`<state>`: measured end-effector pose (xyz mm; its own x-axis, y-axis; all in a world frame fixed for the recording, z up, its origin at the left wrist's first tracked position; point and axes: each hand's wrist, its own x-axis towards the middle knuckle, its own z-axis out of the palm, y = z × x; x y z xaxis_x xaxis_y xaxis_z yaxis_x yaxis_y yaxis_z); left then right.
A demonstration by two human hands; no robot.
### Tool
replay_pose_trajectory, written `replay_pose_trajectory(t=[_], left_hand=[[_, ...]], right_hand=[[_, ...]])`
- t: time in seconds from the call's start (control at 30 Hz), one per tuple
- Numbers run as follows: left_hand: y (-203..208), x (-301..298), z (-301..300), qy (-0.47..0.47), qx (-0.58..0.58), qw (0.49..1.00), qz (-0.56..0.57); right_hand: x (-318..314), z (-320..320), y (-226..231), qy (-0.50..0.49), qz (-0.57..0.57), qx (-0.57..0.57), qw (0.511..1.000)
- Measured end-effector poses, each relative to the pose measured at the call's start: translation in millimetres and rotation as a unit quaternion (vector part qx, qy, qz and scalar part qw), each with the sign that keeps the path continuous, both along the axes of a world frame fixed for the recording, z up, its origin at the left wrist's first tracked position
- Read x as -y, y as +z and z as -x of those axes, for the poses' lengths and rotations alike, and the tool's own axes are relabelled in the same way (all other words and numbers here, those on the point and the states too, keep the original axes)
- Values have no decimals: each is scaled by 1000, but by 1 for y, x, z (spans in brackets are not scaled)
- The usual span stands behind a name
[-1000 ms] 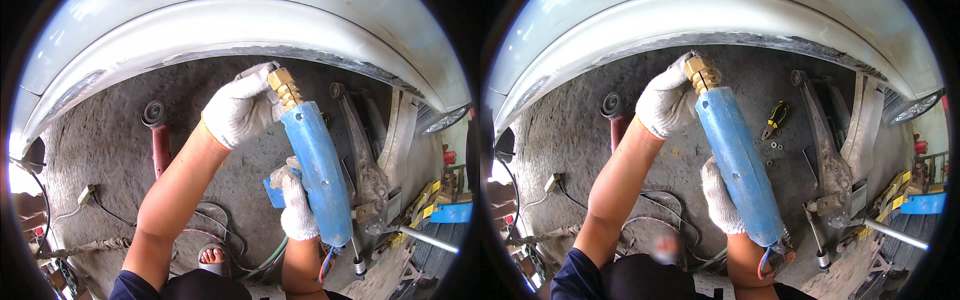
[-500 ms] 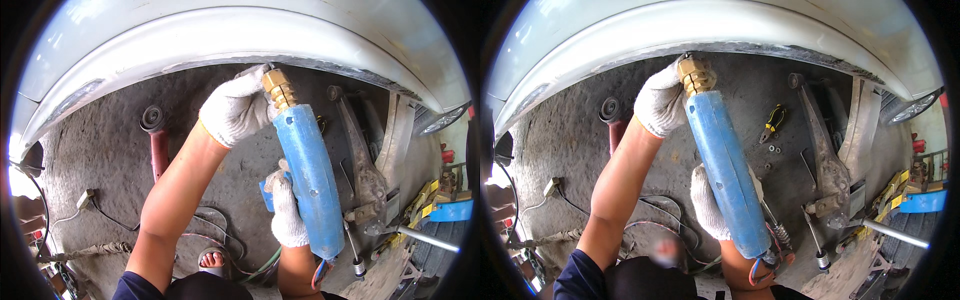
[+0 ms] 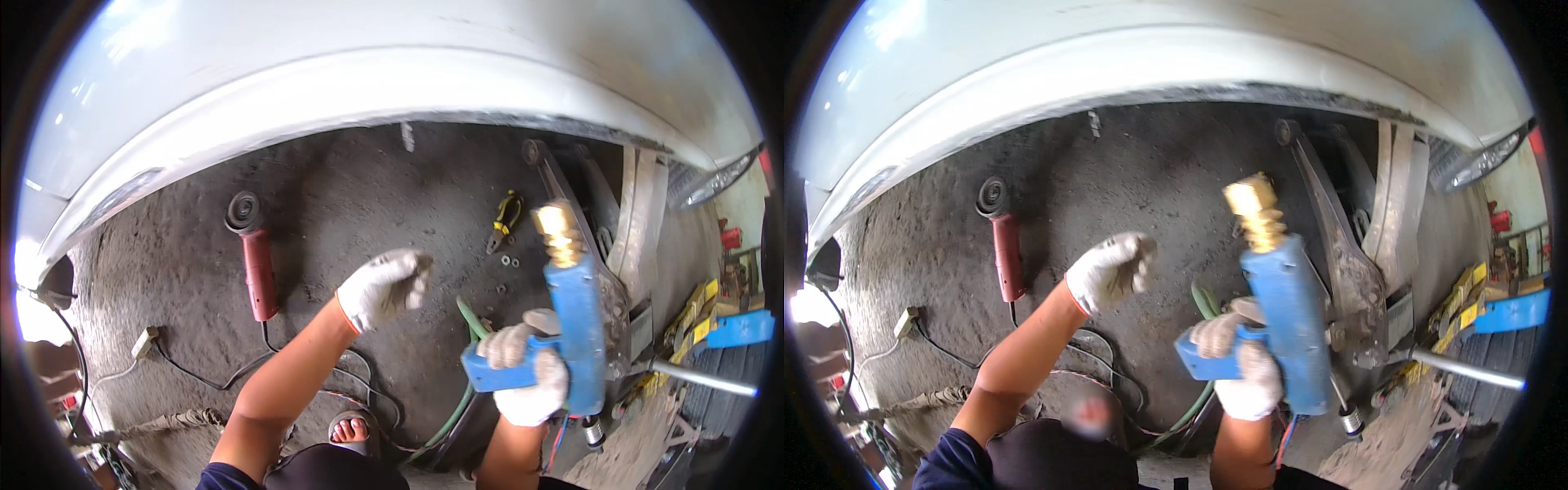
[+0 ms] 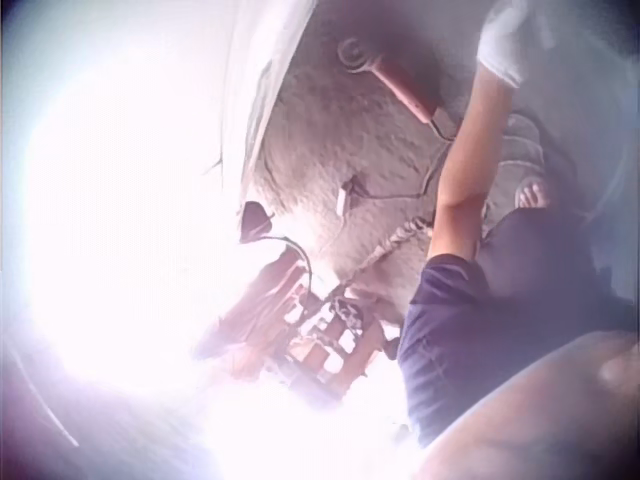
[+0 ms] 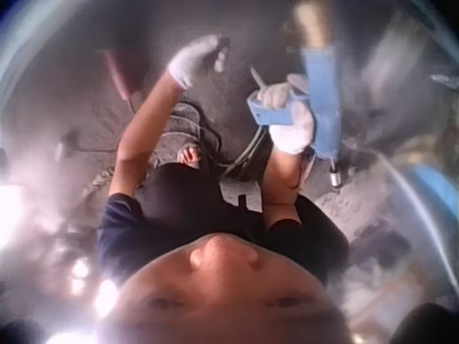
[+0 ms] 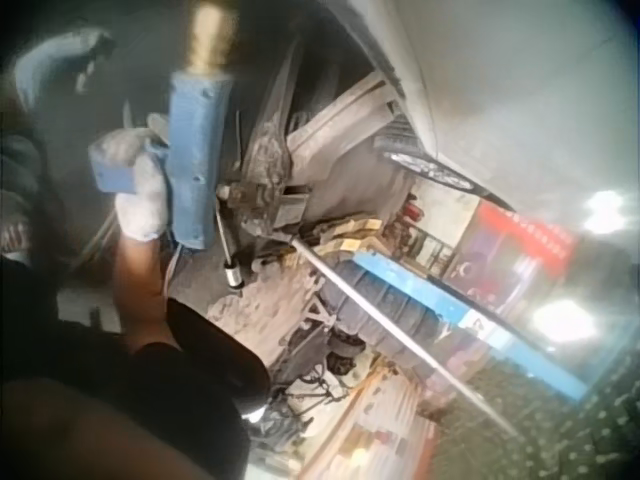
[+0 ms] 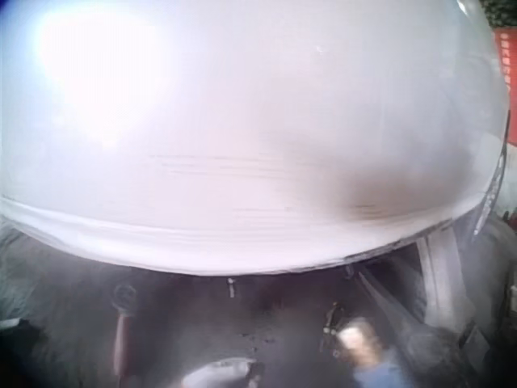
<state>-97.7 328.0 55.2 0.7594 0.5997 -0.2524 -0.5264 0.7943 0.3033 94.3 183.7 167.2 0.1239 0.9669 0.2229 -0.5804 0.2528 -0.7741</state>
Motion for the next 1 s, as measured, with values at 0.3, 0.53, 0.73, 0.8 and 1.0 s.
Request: replay_pose_trajectory(t=[0.3, 0.53, 0.73, 0.8, 1.0], left_hand=[[-46, 6, -126, 0, -449, 568, -690], [-114, -2, -215, -132, -480, 478, -723], [-138, 5, -242, -142, -541, 466, -686], [-141, -1, -243, -149, -550, 480, -667], [-81, -4, -206, -61, -555, 588, -585]], right_hand=[[59, -143, 1, -109, 61, -202, 971], [122, -184, -20, -103, 37, -223, 969], [138, -189, -24, -174, 41, -229, 957], [134, -187, -24, -172, 40, -238, 955], [102, -170, -17, -53, 48, -197, 978]])
